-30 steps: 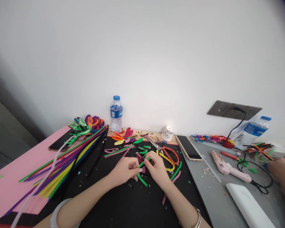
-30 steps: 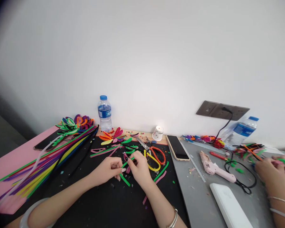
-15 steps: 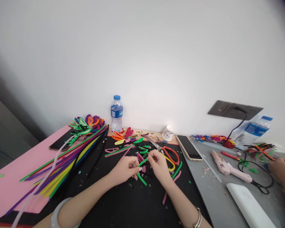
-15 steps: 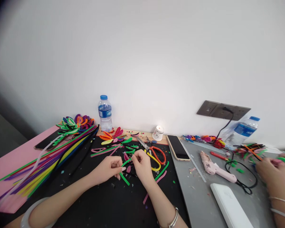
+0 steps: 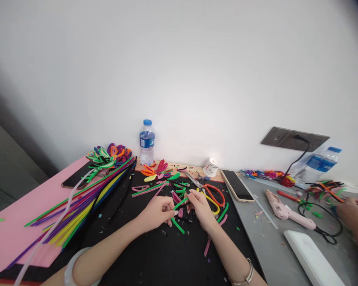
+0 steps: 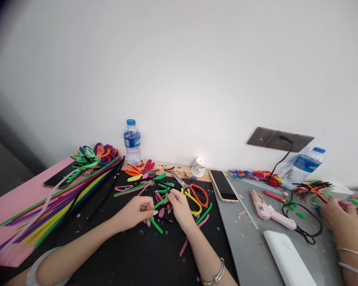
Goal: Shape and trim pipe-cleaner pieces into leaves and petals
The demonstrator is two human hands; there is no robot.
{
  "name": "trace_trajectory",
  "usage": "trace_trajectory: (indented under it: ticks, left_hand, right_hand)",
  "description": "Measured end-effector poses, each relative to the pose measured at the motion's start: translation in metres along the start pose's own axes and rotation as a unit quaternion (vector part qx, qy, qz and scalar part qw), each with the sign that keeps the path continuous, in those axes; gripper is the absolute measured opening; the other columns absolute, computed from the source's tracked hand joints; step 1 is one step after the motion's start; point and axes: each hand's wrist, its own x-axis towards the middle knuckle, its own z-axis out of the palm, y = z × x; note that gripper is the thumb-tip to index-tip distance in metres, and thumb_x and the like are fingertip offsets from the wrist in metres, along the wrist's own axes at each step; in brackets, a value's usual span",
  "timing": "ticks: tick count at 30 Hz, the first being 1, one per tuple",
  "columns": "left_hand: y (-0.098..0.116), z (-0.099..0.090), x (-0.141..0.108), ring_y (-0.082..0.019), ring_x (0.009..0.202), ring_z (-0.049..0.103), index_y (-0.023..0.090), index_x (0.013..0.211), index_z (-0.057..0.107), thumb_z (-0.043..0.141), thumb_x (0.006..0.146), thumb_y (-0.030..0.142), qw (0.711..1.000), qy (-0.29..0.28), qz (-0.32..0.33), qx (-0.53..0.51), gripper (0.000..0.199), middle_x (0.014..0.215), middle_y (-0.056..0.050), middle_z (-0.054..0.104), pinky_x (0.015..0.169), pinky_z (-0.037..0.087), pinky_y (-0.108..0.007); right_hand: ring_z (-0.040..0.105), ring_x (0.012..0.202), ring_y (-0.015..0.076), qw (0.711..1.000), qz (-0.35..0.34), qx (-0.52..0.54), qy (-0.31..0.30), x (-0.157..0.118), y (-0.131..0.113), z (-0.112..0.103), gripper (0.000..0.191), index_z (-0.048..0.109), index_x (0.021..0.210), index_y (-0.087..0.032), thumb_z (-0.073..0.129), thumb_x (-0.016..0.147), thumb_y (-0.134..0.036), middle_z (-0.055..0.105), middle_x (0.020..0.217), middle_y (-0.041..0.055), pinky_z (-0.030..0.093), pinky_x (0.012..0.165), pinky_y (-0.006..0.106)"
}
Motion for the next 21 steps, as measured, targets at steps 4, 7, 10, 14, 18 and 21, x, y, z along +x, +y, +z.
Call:
trace_trajectory:
  ticks: [4,7,10,14,18,21]
  left_hand:
    - [-0.001,0.0,0.0,-0.016,0.05,0.062,0.018,0.064,0.045,0.06,0.075,0.035,1.0,0.0,-0.002,0.003,0.025,0.049,0.005,0.053,0.05,0.044,-0.023]
    - [0.0,0.0,0.001,-0.016,0.05,0.062,0.018,0.065,0.045,0.06,0.075,0.034,1.0,0.0,-0.002,0.003,0.024,0.05,0.005,0.053,0.05,0.044,-0.023]
    - [0.001,0.0,0.001,-0.015,0.05,0.062,0.018,0.064,0.045,0.059,0.075,0.033,1.0,-0.001,-0.002,0.003,0.024,0.05,0.005,0.052,0.049,0.044,-0.023]
    - [0.002,0.0,0.001,-0.015,0.049,0.062,0.018,0.064,0.045,0.06,0.074,0.035,1.0,-0.002,-0.006,0.0,0.025,0.051,0.005,0.052,0.049,0.044,-0.023]
    - [0.004,0.0,0.0,-0.016,0.049,0.062,0.018,0.064,0.044,0.062,0.073,0.037,1.0,-0.003,-0.007,-0.001,0.027,0.051,0.005,0.052,0.049,0.044,-0.023]
    - [0.006,0.0,-0.001,-0.016,0.049,0.062,0.018,0.063,0.045,0.061,0.073,0.038,1.0,-0.003,-0.005,0.002,0.028,0.051,0.005,0.052,0.049,0.043,-0.023]
  right_hand:
    - [0.043,0.042,0.0111,0.999,-0.009,-0.032,0.01,-0.001,-0.003,0.0,0.034,0.047,0.064,-0.022,0.048,0.083,-0.05,0.045,0.052,-0.0052,0.039,0.041,0.022]
    - [0.044,0.042,0.0115,0.999,-0.01,-0.05,0.012,-0.001,-0.005,0.0,0.034,0.048,0.066,-0.022,0.046,0.084,-0.051,0.044,0.052,-0.005,0.04,0.041,0.023]
    - [0.044,0.043,0.012,0.999,-0.01,-0.047,0.013,-0.001,-0.005,0.0,0.033,0.049,0.068,-0.022,0.045,0.084,-0.051,0.044,0.052,-0.0051,0.041,0.041,0.023]
    - [0.042,0.042,0.0118,1.0,-0.011,-0.027,0.009,0.0,-0.006,0.0,0.033,0.048,0.066,-0.022,0.049,0.082,-0.052,0.042,0.052,-0.0059,0.038,0.042,0.023]
    - [0.04,0.043,0.0108,1.0,-0.018,-0.019,0.005,-0.001,-0.011,0.0,0.033,0.05,0.067,-0.022,0.05,0.081,-0.052,0.042,0.055,-0.0055,0.038,0.042,0.023]
    - [0.044,0.048,0.0116,1.0,-0.015,-0.013,0.007,-0.002,-0.014,0.002,0.032,0.053,0.068,-0.021,0.051,0.08,-0.051,0.044,0.059,-0.0039,0.041,0.044,0.023]
